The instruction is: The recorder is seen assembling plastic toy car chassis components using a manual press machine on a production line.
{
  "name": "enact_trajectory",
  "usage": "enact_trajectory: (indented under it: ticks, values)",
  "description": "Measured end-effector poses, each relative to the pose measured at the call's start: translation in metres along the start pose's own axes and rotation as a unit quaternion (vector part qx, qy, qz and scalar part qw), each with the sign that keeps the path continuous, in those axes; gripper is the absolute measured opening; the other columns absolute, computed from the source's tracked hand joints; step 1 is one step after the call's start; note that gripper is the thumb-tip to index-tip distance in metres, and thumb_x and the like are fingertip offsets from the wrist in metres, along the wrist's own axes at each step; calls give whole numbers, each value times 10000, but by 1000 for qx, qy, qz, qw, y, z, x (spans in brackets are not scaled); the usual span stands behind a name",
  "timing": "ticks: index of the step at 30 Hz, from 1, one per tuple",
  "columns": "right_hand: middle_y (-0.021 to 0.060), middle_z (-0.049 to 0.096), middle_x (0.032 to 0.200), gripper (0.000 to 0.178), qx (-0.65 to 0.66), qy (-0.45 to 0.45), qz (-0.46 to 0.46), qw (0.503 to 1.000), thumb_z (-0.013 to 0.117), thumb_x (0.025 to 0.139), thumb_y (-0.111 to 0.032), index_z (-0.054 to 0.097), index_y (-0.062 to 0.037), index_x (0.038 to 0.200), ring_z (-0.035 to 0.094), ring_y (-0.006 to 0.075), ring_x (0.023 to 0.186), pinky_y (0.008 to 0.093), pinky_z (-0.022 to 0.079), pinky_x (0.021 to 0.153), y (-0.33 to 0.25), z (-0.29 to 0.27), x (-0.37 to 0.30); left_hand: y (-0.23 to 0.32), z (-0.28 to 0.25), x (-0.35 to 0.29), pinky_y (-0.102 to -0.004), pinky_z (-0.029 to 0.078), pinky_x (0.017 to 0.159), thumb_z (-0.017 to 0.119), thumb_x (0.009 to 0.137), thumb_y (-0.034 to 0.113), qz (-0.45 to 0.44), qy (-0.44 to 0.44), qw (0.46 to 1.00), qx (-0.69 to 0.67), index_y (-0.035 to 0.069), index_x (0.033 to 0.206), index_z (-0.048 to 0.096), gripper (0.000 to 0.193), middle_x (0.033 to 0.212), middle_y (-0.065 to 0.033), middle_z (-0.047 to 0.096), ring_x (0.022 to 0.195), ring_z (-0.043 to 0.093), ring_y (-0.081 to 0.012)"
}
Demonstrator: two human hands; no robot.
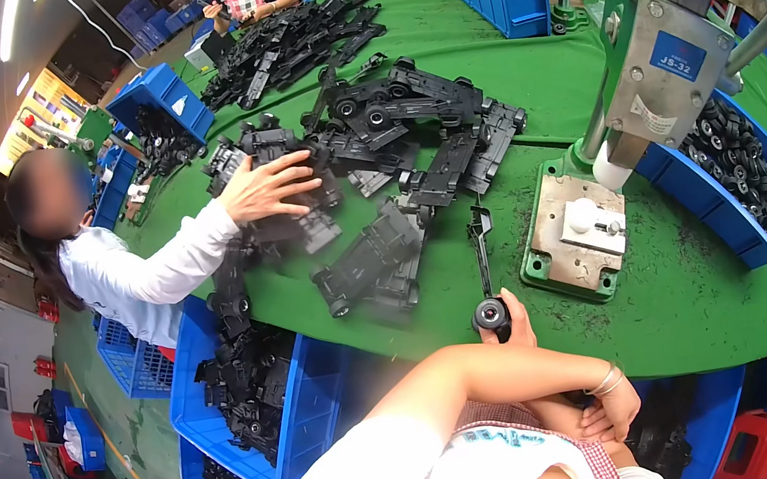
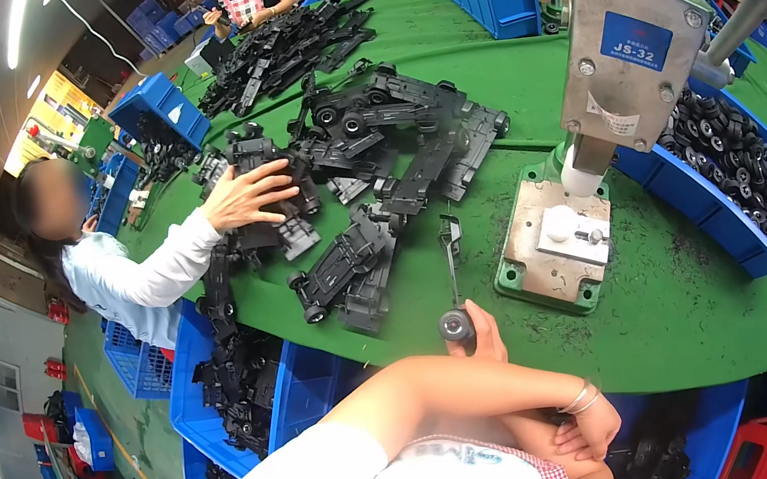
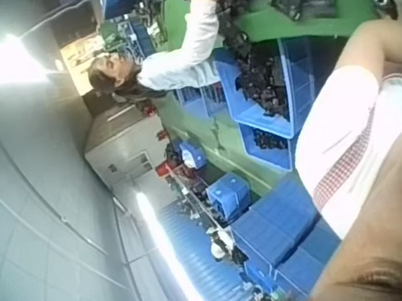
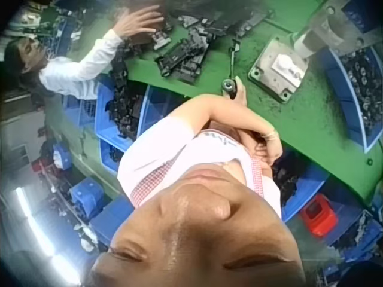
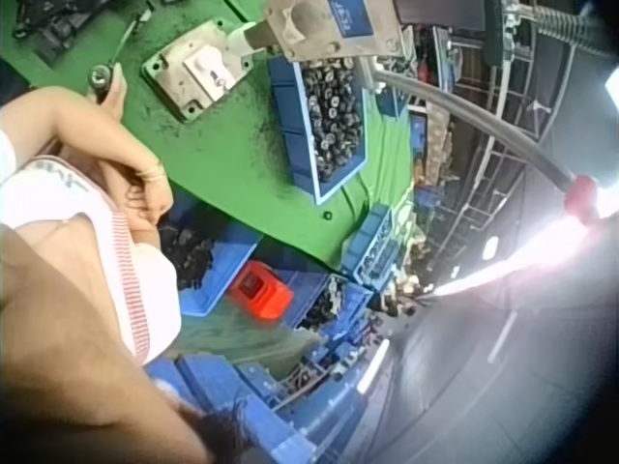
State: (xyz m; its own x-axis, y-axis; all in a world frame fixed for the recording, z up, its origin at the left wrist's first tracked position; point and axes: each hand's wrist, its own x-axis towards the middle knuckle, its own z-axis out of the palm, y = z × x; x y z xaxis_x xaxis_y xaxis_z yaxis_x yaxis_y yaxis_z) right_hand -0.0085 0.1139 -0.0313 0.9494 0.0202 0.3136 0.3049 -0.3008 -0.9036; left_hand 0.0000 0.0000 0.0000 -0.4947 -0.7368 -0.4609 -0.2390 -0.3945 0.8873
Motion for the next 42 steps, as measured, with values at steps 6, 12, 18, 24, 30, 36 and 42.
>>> enact_trajectory:
  ticks: [6, 12, 18, 24, 30, 36, 42]
  values:
    - [169, 553, 1090, 542, 41, -28, 36, 998, 618, 779, -102, 394, -77, 1271, 572, 284, 979, 340, 449, 843, -4, -10, 2, 26, 60, -63, -430, 462, 558, 511, 728, 192, 193, 357, 885, 228, -4, 766, 609, 222, 630, -196, 588, 608, 580, -363]
    - [154, 566, 1033, 543, 68, -33, 126, 989, 564, 821, -76, 325, -70, 1309, 575, 261, 941, 338, 444, 819, -14, -14, 3, -25, 143, -172, -374, 461, 860, 586, 750, 61, 9, 832, 499, 243, 16, 1039, 569, 293, 1029, -155, 594, 994, 571, -300]
    - [157, 560, 1028, 510, 54, -17, 40, 998, 543, 836, -75, 330, -39, 1298, 568, 255, 941, 337, 433, 839, -20, -10, 4, -78, 173, -225, -629, 157, 986, 699, 686, 307, -437, 771, 406, 224, 135, 1286, 430, 679, 1437, -156, 158, 1305, 115, -433]
    - [157, 559, 1032, 504, 46, -6, 44, 998, 545, 849, -111, 332, -38, 1300, 567, 256, 943, 341, 428, 844, -17, -6, 2, -143, 170, -244, -614, 255, 941, 610, 737, 259, -493, 745, 309, 327, 256, 1183, 526, 454, 1381, -116, 326, 1246, 285, -411]
    - [118, 554, 996, 483, 34, -17, 33, 999, 537, 862, -104, 336, -39, 1296, 544, 193, 906, 293, 418, 827, -21, -4, 0, -189, 195, -333, -621, 236, 956, 546, 754, 111, -533, 754, 261, 282, 239, 1111, 580, 381, 1392, -138, 306, 1259, 264, -435]
    - [121, 559, 986, 494, 27, 3, 30, 999, 547, 853, -102, 337, -42, 1296, 553, 195, 887, 295, 430, 809, -20, -3, 2, -160, 175, -289, -489, 168, 1054, 588, 734, 87, -364, 793, 326, 363, 117, 1132, 555, 401, 1396, -196, 274, 1315, 209, -365]
    - [140, 550, 1027, 474, 24, 23, 42, 999, 579, 836, -147, 366, -37, 1245, 568, 221, 923, 310, 440, 816, -10, -6, 0, -111, 108, -269, -487, 173, 1053, 654, 707, 151, -268, 763, 420, 411, 45, 1235, 449, 577, 1401, -178, 255, 1315, 200, -366]
